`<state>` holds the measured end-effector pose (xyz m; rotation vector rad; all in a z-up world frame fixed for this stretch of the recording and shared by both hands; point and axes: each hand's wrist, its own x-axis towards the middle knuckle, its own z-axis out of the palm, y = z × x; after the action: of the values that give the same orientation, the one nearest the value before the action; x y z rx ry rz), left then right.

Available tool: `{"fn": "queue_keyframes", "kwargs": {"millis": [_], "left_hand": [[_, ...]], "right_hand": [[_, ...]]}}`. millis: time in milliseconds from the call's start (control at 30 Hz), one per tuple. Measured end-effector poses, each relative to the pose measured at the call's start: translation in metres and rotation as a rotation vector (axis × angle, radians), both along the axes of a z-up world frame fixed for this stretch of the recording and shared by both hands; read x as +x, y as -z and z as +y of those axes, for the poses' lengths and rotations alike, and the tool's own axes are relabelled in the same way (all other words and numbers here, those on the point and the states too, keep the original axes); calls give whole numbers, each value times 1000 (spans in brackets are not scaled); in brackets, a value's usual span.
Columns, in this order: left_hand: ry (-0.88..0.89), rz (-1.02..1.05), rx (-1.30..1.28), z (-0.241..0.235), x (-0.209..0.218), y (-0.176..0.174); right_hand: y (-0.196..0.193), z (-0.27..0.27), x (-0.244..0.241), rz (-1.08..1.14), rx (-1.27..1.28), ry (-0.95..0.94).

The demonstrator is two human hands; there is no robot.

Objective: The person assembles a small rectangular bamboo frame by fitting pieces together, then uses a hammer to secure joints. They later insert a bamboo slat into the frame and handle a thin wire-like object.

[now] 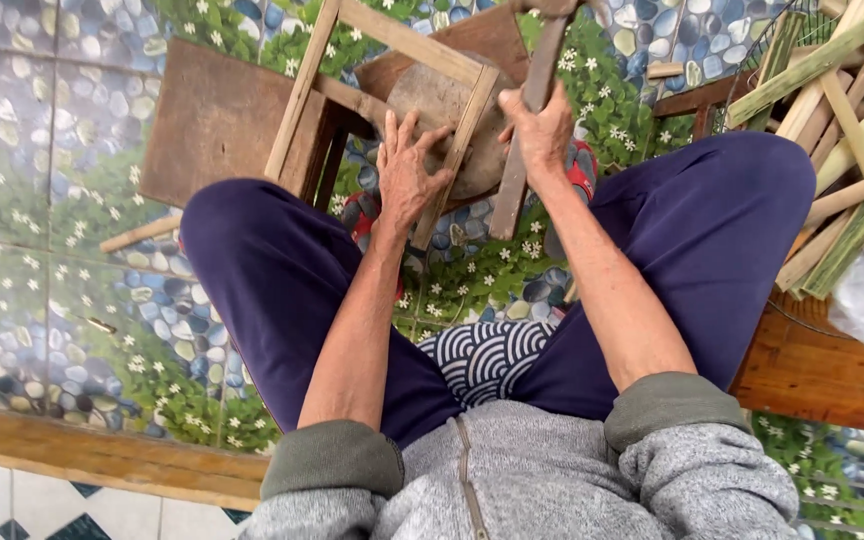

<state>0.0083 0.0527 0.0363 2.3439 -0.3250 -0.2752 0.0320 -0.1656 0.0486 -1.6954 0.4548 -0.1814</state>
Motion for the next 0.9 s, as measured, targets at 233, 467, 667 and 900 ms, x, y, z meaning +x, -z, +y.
{"fn": "queue_keyframes", "kwargs": {"millis": [233, 467, 667, 900], "left_hand": [[-47, -51, -19, -8, 2, -3], [-111, -87, 151, -17, -2, 1], [-258, -330, 263, -28, -10, 26], [-353, 264, -61, -32, -39, 11]], "right_hand": [[-41, 13, -9, -121, 73, -176], [-25, 39, -17, -44, 46, -318], [-2, 36, -14, 22, -251, -283], [-26, 45, -12, 63, 92, -252]]}}
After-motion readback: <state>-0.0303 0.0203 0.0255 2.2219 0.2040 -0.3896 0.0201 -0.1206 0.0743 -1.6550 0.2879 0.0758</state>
